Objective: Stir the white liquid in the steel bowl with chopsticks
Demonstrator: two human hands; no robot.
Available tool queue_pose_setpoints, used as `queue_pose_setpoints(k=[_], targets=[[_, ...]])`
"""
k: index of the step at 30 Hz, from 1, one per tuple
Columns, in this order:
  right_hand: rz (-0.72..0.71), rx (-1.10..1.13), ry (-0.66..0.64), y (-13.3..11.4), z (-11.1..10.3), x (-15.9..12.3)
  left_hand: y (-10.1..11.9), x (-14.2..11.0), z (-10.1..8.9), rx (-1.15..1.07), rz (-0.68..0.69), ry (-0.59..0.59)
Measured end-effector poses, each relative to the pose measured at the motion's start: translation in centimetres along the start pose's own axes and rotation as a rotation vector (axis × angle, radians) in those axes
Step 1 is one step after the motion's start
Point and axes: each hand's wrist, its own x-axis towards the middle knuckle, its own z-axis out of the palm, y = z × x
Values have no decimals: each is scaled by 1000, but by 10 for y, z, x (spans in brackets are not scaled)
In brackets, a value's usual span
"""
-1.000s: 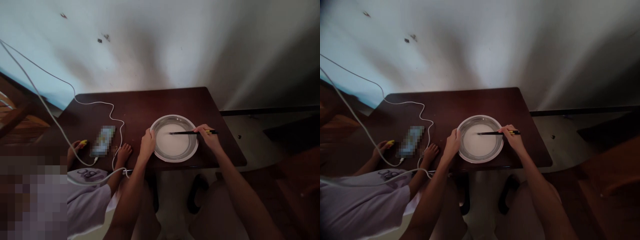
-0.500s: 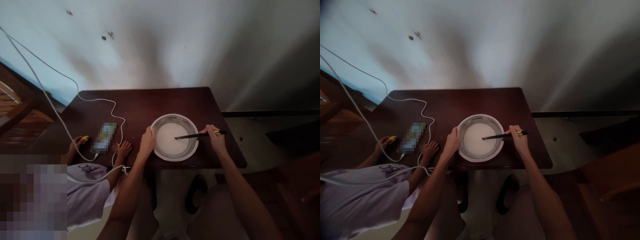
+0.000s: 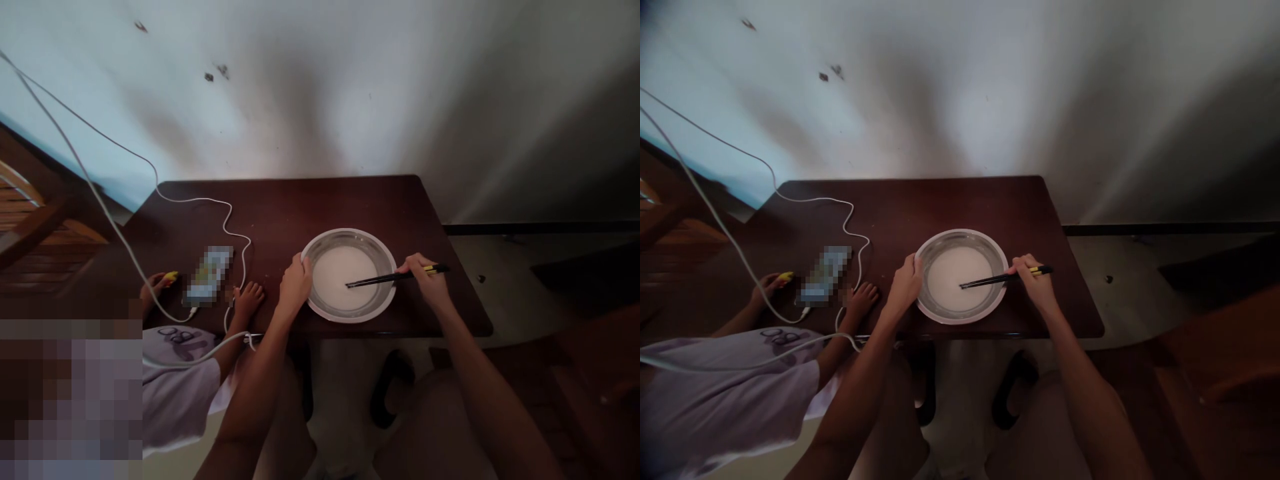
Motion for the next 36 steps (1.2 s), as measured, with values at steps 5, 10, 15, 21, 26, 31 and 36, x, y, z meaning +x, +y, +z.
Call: queue_pose_setpoints(k=[5, 10, 15, 21, 26, 31, 36], targets=[[-91, -69, -72, -4, 9, 0, 4, -2, -2, 58, -34, -10], [-6, 7, 107, -2, 1, 5, 5, -3, -4, 135, -75, -36], [-43, -22, -104, -9, 11, 4, 4, -2, -4, 168, -72, -42], [-13, -60, 90, -7, 7, 8, 3, -2, -3, 170, -68, -41], [-41, -46, -85, -11, 11, 5, 2, -1, -2, 171, -64, -39], [-63, -110, 66, -8, 9, 9, 4, -2, -3, 176, -72, -37], [-20, -12, 11, -7, 4, 8, 5, -2, -3, 165, -63, -31]])
